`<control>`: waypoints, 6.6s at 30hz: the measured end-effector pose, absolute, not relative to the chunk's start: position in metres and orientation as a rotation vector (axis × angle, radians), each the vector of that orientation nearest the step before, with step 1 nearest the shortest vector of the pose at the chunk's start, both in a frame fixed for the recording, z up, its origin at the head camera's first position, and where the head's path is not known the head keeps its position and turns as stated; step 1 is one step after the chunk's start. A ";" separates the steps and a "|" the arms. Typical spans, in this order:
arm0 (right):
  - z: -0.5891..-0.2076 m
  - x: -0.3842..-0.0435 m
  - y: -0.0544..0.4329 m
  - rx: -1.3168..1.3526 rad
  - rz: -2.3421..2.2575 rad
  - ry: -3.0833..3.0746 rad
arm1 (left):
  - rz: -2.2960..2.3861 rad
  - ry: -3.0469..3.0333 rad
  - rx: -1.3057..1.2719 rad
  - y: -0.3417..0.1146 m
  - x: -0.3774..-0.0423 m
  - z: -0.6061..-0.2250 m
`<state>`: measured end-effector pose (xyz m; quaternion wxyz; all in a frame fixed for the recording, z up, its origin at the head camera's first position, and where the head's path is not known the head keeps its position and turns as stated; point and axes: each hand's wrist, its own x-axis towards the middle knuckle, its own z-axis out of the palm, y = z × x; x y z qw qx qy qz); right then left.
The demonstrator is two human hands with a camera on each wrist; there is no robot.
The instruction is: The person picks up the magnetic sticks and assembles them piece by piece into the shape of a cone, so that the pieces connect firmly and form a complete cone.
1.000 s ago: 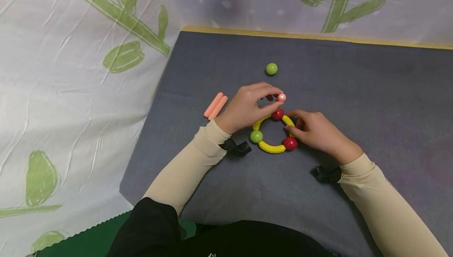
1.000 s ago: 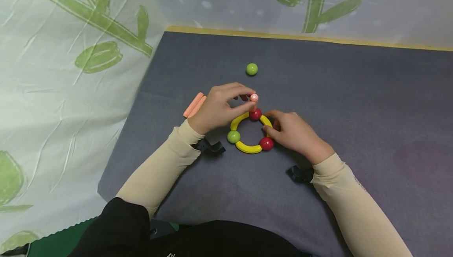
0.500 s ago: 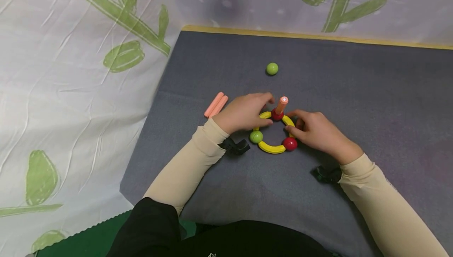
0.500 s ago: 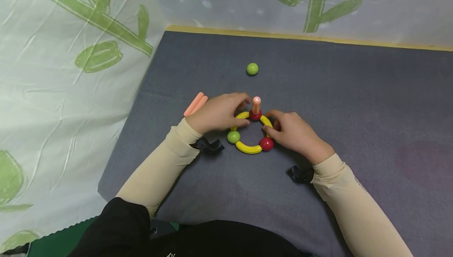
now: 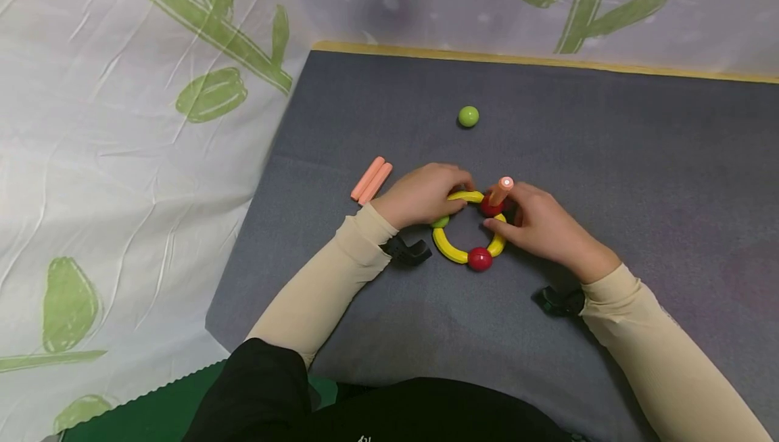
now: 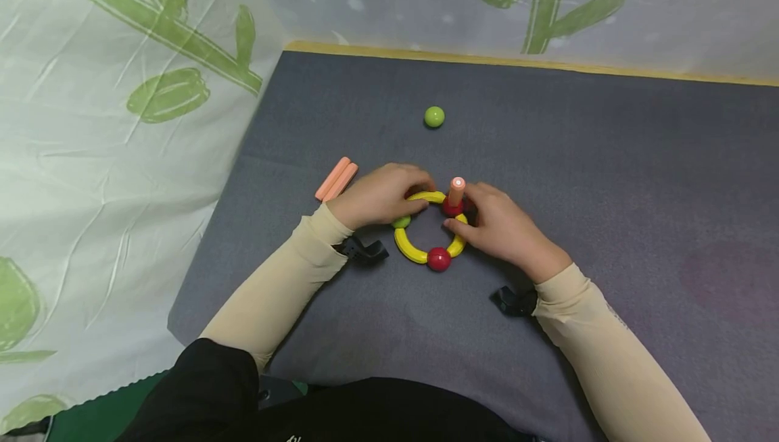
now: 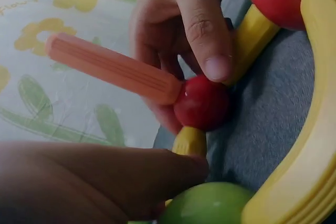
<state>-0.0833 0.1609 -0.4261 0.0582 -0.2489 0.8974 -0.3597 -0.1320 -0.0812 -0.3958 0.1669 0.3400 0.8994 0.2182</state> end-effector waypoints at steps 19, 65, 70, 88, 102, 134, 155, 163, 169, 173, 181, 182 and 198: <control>-0.423 -0.081 0.164 -0.646 -1.083 2.722 | 0.386 2.715 0.274 -0.173 -0.159 -0.350; -0.425 -0.082 0.165 -0.608 -1.050 2.691 | 0.696 2.514 0.661 -0.110 -0.142 -0.373; -0.424 -0.081 0.165 -0.624 -0.990 2.657 | 0.498 2.456 0.631 -0.101 -0.140 -0.386; -0.414 -0.090 0.179 -0.628 -1.044 2.568 | 0.654 2.612 0.920 -0.087 -0.136 -0.403; -0.422 -0.088 0.173 -0.618 -1.055 2.631 | 0.306 2.763 0.508 -0.134 -0.146 -0.361; -0.422 -0.090 0.168 -0.497 -1.070 2.675 | 0.854 2.178 0.841 -0.123 -0.141 -0.361; -0.395 -0.223 0.137 -0.880 -0.714 2.582 | 0.845 2.047 0.816 -0.131 -0.140 -0.366; -0.405 -0.227 0.130 -0.918 -0.681 2.601 | 0.906 2.003 0.905 -0.128 -0.141 -0.363; -0.376 -0.195 0.146 -0.639 -0.969 2.613 | 0.938 2.020 0.914 -0.127 -0.145 -0.360; -0.348 -0.162 0.155 -0.547 -1.188 2.596 | 0.979 2.007 0.870 -0.129 -0.145 -0.358; -0.324 -0.108 0.170 -0.697 -1.328 2.621 | 0.997 2.040 0.807 -0.134 -0.145 -0.354; -0.325 -0.104 0.171 -0.724 -1.320 2.627 | 0.994 2.049 0.808 -0.134 -0.145 -0.354; -0.346 -0.089 0.152 -0.899 -1.378 2.629 | 0.994 2.130 0.955 -0.118 -0.140 -0.360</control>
